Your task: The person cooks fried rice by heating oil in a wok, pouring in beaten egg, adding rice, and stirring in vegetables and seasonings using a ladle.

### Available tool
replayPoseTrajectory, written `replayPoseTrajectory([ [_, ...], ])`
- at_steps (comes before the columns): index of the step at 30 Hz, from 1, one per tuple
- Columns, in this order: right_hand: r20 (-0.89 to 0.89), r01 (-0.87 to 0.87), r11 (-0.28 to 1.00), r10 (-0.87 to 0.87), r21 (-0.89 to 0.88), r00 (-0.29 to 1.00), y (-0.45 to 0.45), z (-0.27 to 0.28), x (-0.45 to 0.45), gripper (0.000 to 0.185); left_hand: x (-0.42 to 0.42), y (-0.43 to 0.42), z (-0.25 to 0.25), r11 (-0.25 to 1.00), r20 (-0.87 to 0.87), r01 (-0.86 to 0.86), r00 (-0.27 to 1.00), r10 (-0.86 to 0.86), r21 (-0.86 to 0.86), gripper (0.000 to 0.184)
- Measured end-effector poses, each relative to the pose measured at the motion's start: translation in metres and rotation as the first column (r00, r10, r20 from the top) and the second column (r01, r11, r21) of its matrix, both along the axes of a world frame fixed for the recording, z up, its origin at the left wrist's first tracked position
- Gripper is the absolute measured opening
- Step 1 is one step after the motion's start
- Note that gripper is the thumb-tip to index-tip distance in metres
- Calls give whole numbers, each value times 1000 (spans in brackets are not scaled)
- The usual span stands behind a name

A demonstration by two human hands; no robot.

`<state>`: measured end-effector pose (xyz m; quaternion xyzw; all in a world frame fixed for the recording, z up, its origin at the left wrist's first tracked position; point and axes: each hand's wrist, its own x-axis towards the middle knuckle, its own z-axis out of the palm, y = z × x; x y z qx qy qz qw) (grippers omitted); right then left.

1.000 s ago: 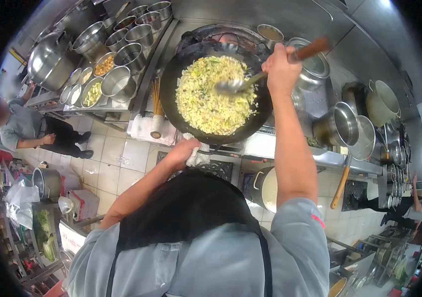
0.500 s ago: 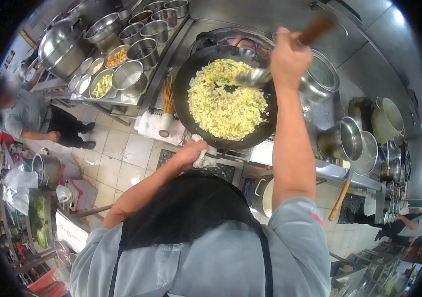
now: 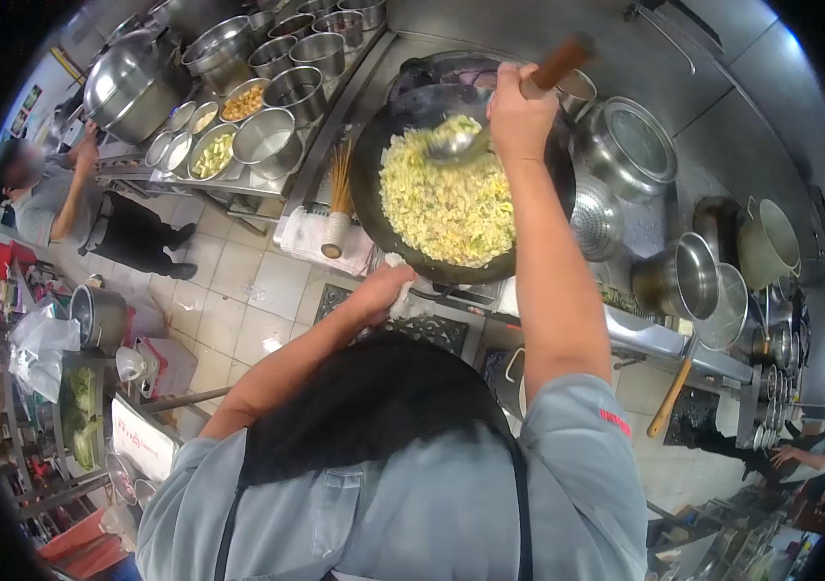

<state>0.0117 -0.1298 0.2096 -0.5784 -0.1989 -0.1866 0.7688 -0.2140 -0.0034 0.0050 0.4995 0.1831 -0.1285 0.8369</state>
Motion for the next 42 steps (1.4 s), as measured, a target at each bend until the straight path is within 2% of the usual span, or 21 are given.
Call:
replayPoseTrajectory([
  [1, -50, 5, 996, -10, -93, 999, 1, 17, -10, 31, -2, 1, 9, 1000, -21, -11, 1000, 11, 3, 37],
  [4, -9, -34, 999, 34, -36, 999, 7, 51, -53, 31, 8, 3, -35, 999, 1, 30, 1000, -30, 19, 47],
  [5, 45, -83, 996, 83, 13, 996, 10, 47, -66, 32, 8, 0, -40, 1000, -25, 26, 999, -26, 7, 54],
  [8, 132, -177, 983, 169, 54, 977, 21, 2, -77, 33, 4, -5, -19, 1000, 19, 8, 1000, -8, 30, 38],
  [11, 137, 89, 955, -51, -283, 989, 4, -7, -39, 30, 8, -5, -17, 1000, 46, -9, 999, 8, 16, 30],
  [15, 116, 151, 934, -119, -323, 986, -19, 66, -112, 29, 4, -8, -14, 997, -34, 1, 999, -4, -79, 25],
  [18, 255, 91, 976, -38, -200, 966, -36, 52, -160, 27, 4, -15, -15, 995, -13, -41, 999, 40, -96, 23],
  [20, 271, 60, 962, 16, -268, 962, -38, -27, -141, 25, 2, -20, -12, 994, -12, -45, 999, 44, -103, 22],
  [23, -55, -31, 999, 32, 16, 998, -53, -24, -118, 27, 3, -26, 2, 988, -46, -35, 999, 28, -149, 22],
  [25, -110, 78, 992, -67, 95, 992, -74, 21, -122, 23, -2, -31, 0, 987, -62, -53, 997, 44, -153, 21],
  [28, 172, 94, 985, -119, 148, 978, -107, 69, -142, 23, -3, -29, -12, 984, -48, -26, 999, 18, -175, 25],
  [31, 352, 92, 976, -158, 197, 923, -123, 24, -122, 25, -3, -30, -13, 980, -45, -21, 999, 12, -198, 28],
  [32, 302, 209, 977, -211, 42, 930, -116, -13, -113, 25, -4, -31, -11, 977, -52, -29, 998, 19, -210, 28],
  [33, 75, 166, 985, -163, -49, 984, -109, -66, -106, 23, -5, -32, -10, 974, -59, -38, 998, 25, -224, 28],
  [34, 49, -11, 991, 4, 133, 999, -110, -84, -116, 23, -6, -33, -4, 978, -64, -30, 998, 17, -206, 28],
  [35, 61, 29, 997, -33, 69, 998, -106, -87, -131, 22, -5, -34, 2, 973, -68, -31, 998, 15, -230, 28],
  [37, -27, 127, 976, -134, -176, 991, -106, -89, -165, 11, -7, -32, 6, 961, -86, -29, 996, 6, -275, 29],
  [38, 2, 150, 890, -165, -431, 986, -117, -90, -182, 15, -4, -29, -2, 946, -134, -1, 990, -46, -326, 30],
  [39, -151, 91, 825, -209, -558, 966, -121, -87, -201, 26, -4, -27, 6, 970, -110, 43, 991, -71, -239, 31],
  [40, -445, -141, 880, -86, -454, 892, -126, -75, -216, 39, -3, -28, 14, 977, -115, 20, 992, -45, -213, 31],
  [42, -644, -418, 885, 200, -206, 739, -141, -73, -230, 44, 3, -29, 17, 967, -129, -16, 992, -17, -255, 33],
])
